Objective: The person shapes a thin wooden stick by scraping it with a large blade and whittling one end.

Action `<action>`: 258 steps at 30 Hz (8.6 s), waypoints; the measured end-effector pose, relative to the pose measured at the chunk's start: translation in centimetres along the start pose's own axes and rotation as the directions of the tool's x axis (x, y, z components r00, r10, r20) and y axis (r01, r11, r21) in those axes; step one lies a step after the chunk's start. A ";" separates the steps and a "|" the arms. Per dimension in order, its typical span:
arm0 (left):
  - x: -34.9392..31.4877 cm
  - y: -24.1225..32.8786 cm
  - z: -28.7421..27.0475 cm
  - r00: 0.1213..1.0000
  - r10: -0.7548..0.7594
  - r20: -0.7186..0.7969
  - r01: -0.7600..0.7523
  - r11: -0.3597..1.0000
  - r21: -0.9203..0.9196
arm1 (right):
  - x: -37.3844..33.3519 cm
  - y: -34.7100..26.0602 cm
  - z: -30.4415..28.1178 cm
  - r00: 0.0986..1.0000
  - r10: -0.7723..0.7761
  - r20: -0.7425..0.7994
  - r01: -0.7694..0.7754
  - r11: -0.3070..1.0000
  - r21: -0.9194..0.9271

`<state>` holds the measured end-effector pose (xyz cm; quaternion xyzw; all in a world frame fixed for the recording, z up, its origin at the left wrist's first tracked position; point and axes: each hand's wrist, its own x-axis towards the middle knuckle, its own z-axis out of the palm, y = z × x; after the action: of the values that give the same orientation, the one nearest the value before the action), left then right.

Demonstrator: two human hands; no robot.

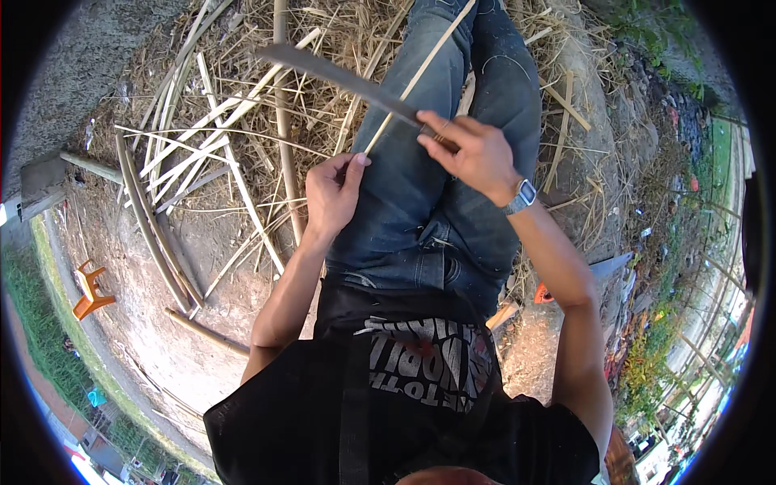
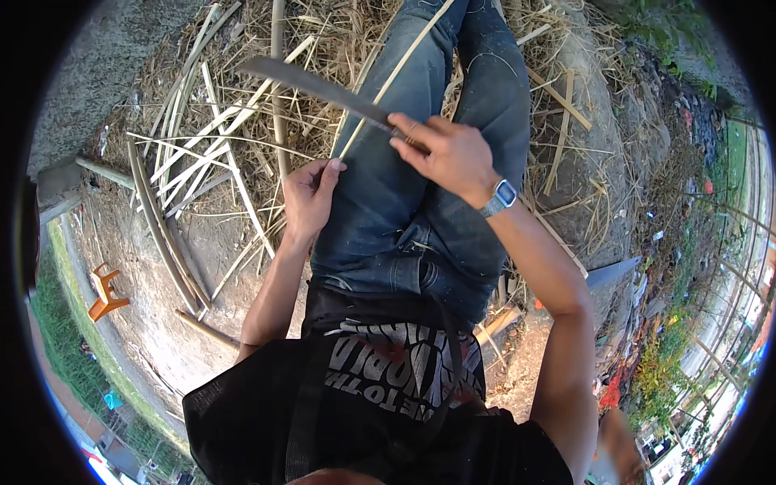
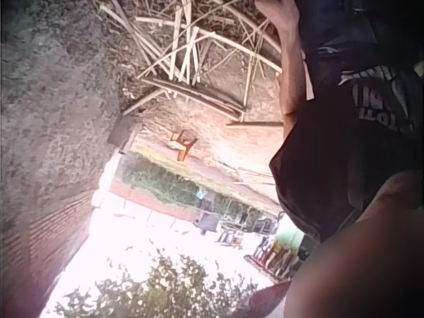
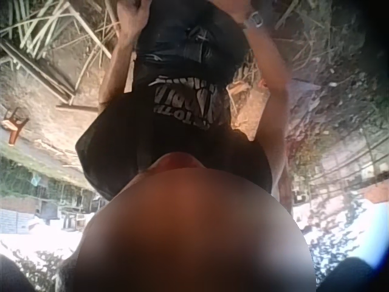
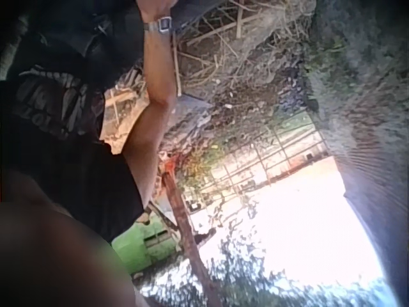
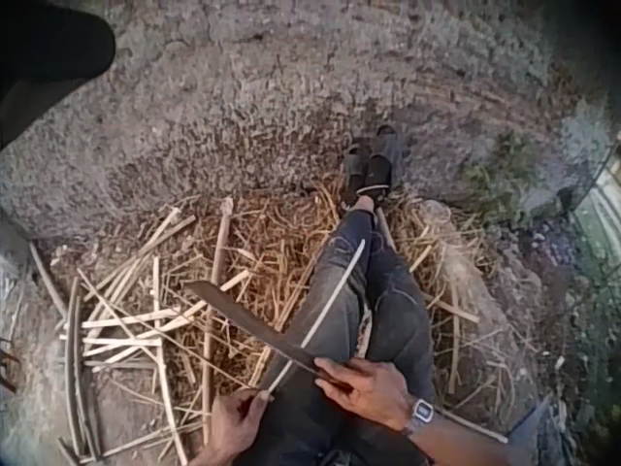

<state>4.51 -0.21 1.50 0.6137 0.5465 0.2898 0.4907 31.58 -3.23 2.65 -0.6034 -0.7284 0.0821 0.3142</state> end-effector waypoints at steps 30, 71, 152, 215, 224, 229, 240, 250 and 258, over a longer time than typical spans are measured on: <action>-4.0 2.2 -3.5 1.000 0.017 -0.003 -0.017 1.000 -0.010 | 1.4 0.8 -3.4 0.993 -0.107 -0.049 0.098 0.981 -0.169; -1.2 2.6 -0.2 0.862 0.495 -0.108 -0.419 0.817 0.395 | -1.2 -0.3 -5.4 0.996 -0.082 0.031 0.087 0.952 -0.293; 1.3 5.7 -10.7 0.746 0.656 0.112 -0.595 0.582 0.554 | -5.4 14.5 -17.9 0.640 0.405 -0.653 -0.536 0.844 -0.002; 11.9 23.9 -4.8 0.764 0.611 -0.205 -0.638 0.671 -0.378 | 3.7 -6.3 -12.5 0.773 0.630 -0.071 -0.502 0.676 0.540; 5.5 14.7 6.4 0.793 0.558 0.245 -0.476 0.818 -0.323 | 4.1 -6.9 -11.1 0.799 0.593 -0.101 -0.458 0.709 0.536; 7.5 16.3 5.2 0.863 0.504 -0.027 -0.395 0.640 -0.659 | 3.0 -6.4 -10.6 0.842 0.522 -0.137 -0.391 0.765 0.512; 5.8 13.9 1.3 0.936 0.156 0.315 0.142 0.652 -0.745 | -0.1 -6.1 -10.0 0.835 0.513 -0.200 -0.295 0.723 0.625; 1.2 9.1 0.6 0.865 -0.013 0.501 0.381 0.667 -0.641 | -2.1 -3.5 -7.9 0.989 -0.073 -0.126 0.053 0.987 -0.151; -4.7 5.4 -4.9 0.830 -0.078 0.553 0.388 0.792 -0.472 | -0.2 5.1 -7.1 0.897 0.224 -0.381 -0.194 0.974 0.117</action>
<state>1.13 -2.91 9.05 0.4188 0.3611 0.2017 0.8084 39.74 -3.97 5.66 -0.6698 -0.5781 0.0208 0.4654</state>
